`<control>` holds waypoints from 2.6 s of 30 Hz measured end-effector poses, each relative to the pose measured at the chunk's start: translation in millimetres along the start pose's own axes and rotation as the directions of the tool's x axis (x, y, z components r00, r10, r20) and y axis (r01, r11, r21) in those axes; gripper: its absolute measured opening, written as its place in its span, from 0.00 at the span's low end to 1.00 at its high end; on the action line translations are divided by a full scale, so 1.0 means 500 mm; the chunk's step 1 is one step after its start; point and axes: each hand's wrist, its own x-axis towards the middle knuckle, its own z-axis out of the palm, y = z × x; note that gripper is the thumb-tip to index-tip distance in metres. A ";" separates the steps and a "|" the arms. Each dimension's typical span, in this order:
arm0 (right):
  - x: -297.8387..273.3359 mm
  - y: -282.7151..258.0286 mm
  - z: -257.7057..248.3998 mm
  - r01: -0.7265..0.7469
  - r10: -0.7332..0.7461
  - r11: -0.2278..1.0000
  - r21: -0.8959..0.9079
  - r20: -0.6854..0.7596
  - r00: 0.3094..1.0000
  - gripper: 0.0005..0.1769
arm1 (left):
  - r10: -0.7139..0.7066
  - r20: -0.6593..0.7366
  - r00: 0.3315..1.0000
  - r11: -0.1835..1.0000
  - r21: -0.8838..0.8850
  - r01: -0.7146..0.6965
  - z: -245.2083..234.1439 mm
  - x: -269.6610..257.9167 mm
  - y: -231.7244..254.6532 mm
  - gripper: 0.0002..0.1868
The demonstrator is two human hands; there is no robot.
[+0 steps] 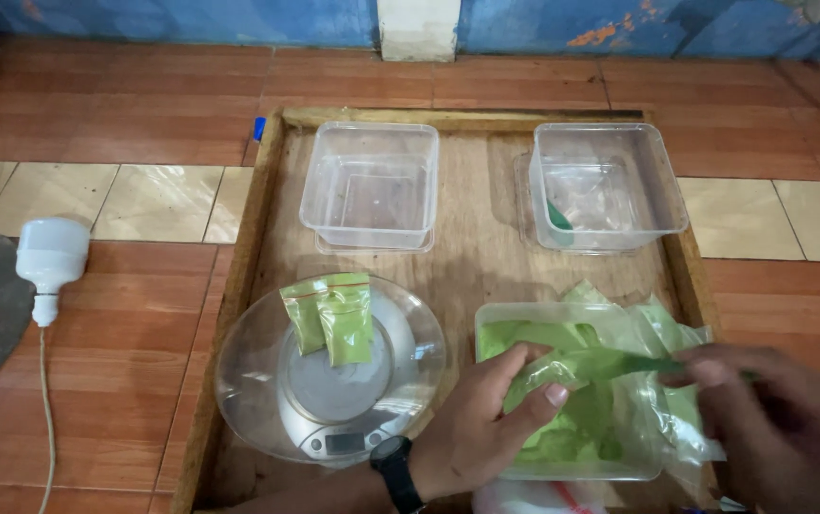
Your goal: Filling small plastic sachets with green powder using a spoon and weighing them on a digital scale
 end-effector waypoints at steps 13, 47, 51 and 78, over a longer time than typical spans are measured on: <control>0.042 0.073 0.068 -0.120 0.242 0.907 -0.404 0.268 0.932 0.10 | 0.048 -0.017 0.999 0.991 -0.123 -0.050 -0.007 -0.004 -0.002 0.26; 0.040 0.127 -0.007 0.137 -0.133 0.965 0.222 -0.036 0.991 0.12 | 0.048 0.022 0.999 0.956 -0.290 -0.039 0.004 -0.004 -0.040 0.20; 0.079 0.148 0.026 -0.258 0.349 0.922 -0.290 0.327 0.879 0.11 | -0.041 0.102 0.994 0.599 -0.794 0.106 -0.006 0.006 -0.025 0.33; -0.007 0.054 0.093 0.249 -0.288 0.937 0.245 0.142 0.947 0.06 | -0.073 0.050 0.996 0.992 -0.099 0.078 -0.026 -0.010 0.046 0.21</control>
